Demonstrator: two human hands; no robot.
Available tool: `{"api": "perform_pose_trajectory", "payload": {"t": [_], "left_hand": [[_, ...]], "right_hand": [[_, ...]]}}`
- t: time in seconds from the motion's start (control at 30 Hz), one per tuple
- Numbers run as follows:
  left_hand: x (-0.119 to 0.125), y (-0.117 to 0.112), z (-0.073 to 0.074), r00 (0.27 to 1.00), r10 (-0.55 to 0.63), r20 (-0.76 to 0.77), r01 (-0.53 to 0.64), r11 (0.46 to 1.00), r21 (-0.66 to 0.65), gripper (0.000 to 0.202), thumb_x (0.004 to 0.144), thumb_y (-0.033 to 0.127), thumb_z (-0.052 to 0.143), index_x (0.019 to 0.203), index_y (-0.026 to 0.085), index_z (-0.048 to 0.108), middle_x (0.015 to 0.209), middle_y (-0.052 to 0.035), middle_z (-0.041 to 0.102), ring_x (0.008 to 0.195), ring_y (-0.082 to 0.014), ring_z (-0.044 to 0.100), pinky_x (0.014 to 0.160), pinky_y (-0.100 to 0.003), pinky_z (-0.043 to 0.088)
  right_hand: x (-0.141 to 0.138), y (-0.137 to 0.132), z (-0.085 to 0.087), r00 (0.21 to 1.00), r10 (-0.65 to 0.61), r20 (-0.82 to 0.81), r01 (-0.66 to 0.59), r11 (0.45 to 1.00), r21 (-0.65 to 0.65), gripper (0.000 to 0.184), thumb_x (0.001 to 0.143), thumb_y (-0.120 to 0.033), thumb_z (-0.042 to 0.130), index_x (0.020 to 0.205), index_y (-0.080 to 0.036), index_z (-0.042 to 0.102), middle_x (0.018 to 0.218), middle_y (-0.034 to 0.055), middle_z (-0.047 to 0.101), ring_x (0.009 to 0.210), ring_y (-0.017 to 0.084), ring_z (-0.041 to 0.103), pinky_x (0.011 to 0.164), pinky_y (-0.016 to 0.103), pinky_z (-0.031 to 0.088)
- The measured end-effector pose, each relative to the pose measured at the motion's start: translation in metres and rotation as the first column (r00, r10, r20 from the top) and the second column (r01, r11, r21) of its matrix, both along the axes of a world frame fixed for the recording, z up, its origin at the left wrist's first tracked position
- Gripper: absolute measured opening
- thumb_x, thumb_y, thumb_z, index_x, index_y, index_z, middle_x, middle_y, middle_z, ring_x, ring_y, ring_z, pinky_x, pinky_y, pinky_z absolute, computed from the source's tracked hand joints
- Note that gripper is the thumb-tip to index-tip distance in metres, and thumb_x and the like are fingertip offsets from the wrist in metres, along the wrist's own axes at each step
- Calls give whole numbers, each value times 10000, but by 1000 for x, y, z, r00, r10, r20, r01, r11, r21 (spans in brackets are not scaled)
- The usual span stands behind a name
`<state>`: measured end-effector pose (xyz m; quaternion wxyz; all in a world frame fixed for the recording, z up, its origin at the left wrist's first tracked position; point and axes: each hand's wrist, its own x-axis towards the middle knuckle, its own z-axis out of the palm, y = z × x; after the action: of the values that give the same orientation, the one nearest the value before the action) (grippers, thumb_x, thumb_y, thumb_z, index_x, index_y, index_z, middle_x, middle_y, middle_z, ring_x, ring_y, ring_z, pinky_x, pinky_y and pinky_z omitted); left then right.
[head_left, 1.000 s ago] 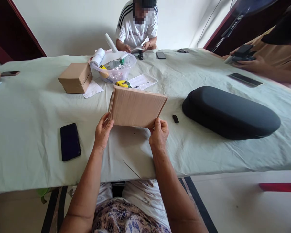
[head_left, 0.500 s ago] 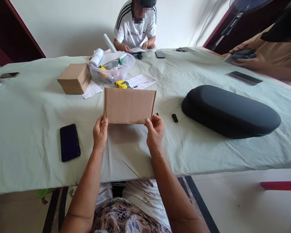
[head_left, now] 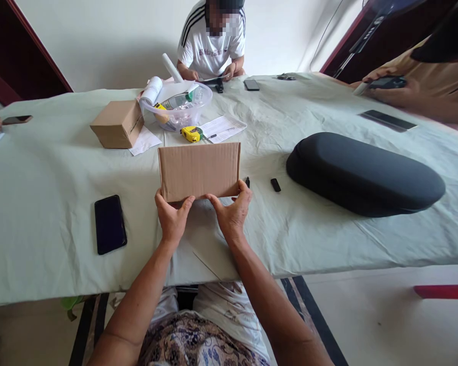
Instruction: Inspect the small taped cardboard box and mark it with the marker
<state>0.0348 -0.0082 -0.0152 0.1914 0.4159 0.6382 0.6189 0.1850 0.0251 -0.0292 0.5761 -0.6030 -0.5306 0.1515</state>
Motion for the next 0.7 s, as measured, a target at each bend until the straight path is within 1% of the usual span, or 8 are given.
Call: {"api": "perform_pose_trajectory", "payload": {"t": [0.17,0.27,0.33,0.4,0.53,0.6,0.67,0.7], "left_hand": [[-8,1,8,990,-13,143,7,999,40,806,702,529,830,1300,220,387,1274,-148,604,968,-208,699,841,-355,581],[-13,1,14,991,33,133,-42,997,67,736,722,521,809,1252,226,391,1285,-138,587,904,-170,680,801,-324,570],[-15,1,15,993,32,116,-43,995,90,708,763,515,766,1272,216,375,1306,-152,570,934,-172,676,793,-311,567],[-18,2,16,994,33,101,-43,994,102,737,798,513,723,1343,199,339,1338,-175,546,986,-185,673,797,-307,566],[-24,3,13,996,70,57,-74,995,72,932,843,523,678,1546,204,156,1430,-204,492,1044,-205,657,832,-320,563],[-27,4,11,998,55,5,-55,997,51,985,868,537,657,1596,234,66,1506,-212,434,1096,-223,647,870,-340,560],[-30,5,8,996,13,-85,-7,998,64,953,898,555,616,1613,244,70,1593,-218,331,1250,-262,586,979,-378,528],[-31,5,7,990,-5,-139,16,997,78,914,914,562,589,1616,235,103,1624,-217,283,1350,-285,518,1056,-406,486]], "right_hand": [[1,-2,9,985,66,-161,-59,997,48,475,819,-541,695,1157,-223,597,1090,82,649,976,224,630,756,355,542],[1,-4,12,961,124,-248,-109,991,72,297,880,-471,623,1034,-218,626,951,45,654,855,179,631,716,319,529],[1,-5,13,938,173,-301,-148,983,103,244,881,-428,626,1015,-225,617,888,19,633,788,154,615,688,297,516],[-1,-7,13,907,248,-340,-206,966,155,263,865,-396,652,1073,-243,598,853,-6,604,740,136,590,657,277,500],[-2,-12,13,873,382,-304,-313,916,252,339,881,-348,646,1204,-268,582,737,-49,522,652,117,526,599,251,459],[-2,-16,13,876,417,-240,-358,898,255,256,898,-344,637,1138,-255,642,689,-49,520,612,112,507,578,253,447],[-1,-19,12,878,445,-176,-401,885,236,165,907,-350,641,1014,-241,702,695,-25,587,600,113,532,576,265,466],[-2,-20,12,874,457,-164,-417,880,228,153,910,-351,641,979,-238,718,719,-11,631,595,115,557,575,271,485]]}}
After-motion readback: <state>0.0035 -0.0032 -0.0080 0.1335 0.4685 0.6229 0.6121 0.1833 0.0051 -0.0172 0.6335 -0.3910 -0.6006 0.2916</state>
